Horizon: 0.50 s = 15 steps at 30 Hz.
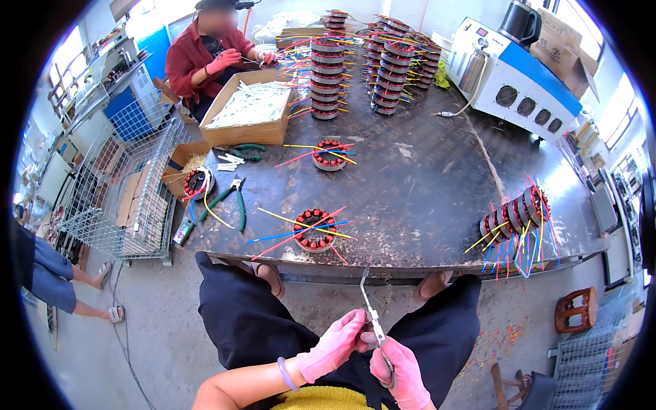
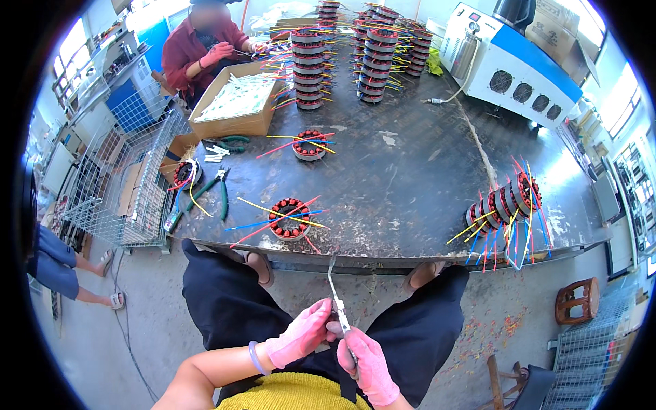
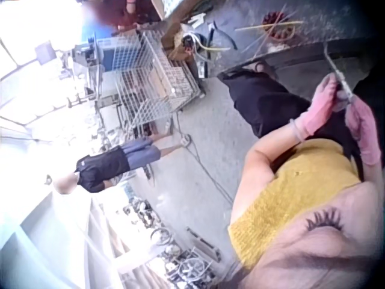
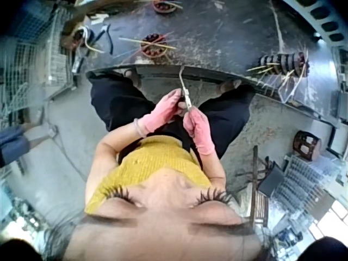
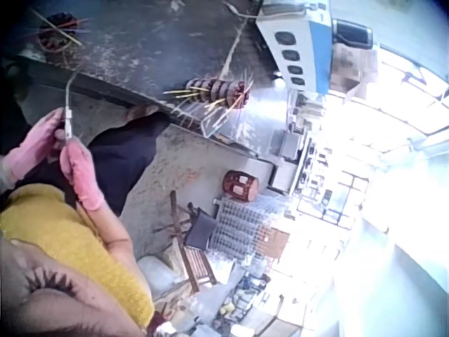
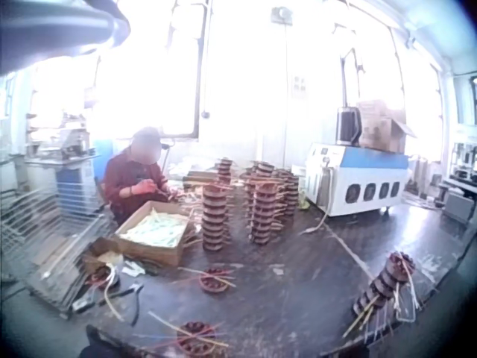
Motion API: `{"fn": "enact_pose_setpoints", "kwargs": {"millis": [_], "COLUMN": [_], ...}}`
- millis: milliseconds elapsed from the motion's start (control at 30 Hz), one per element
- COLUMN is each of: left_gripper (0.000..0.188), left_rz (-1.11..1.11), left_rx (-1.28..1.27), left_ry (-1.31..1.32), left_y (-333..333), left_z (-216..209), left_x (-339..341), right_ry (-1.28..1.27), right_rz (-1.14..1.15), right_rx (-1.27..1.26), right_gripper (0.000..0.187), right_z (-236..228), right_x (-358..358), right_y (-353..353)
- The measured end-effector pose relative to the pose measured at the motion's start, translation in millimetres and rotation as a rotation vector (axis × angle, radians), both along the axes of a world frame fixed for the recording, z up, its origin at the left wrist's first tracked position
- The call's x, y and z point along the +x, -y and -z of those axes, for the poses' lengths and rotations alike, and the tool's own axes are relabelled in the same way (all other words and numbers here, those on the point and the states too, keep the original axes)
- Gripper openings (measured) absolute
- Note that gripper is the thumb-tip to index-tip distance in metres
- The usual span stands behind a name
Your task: The person uses a soldering tool to connect wires to a motor stator assembly. They hold the stator by hand, apply the tool to several wire points, and then place the completed assembly onto a stack of similar items.
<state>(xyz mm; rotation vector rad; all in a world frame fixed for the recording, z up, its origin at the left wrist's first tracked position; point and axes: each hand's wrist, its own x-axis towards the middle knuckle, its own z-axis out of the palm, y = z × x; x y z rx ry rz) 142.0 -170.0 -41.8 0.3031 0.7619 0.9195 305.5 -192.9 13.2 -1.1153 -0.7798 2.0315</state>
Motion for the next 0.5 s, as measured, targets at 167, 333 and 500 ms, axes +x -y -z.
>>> {"fn": "enact_pose_setpoints", "kwargs": {"millis": [167, 333, 500], "left_gripper": [0.033, 0.034, 0.033], "left_rz": [-0.013, -0.018, -0.006], "left_rx": [-0.01, -0.009, -0.002], "left_ry": [-0.035, -0.063, -0.042], "left_y": [-1.5, -1.8, -2.6], "left_z": [0.5, -0.3, 4.4], "left_x": [3.3, 5.1, 3.8], "right_ry": [0.035, 0.019, -0.003], "right_rz": [-0.009, -0.004, 0.012], "right_rx": [-0.021, -0.019, -0.015], "right_gripper": [0.052, 0.051, 0.049], "right_z": [-4.5, -8.3, -3.2], "right_x": [0.1, -1.0, -1.7], "right_y": [-3.0, -3.2, -3.5]}}
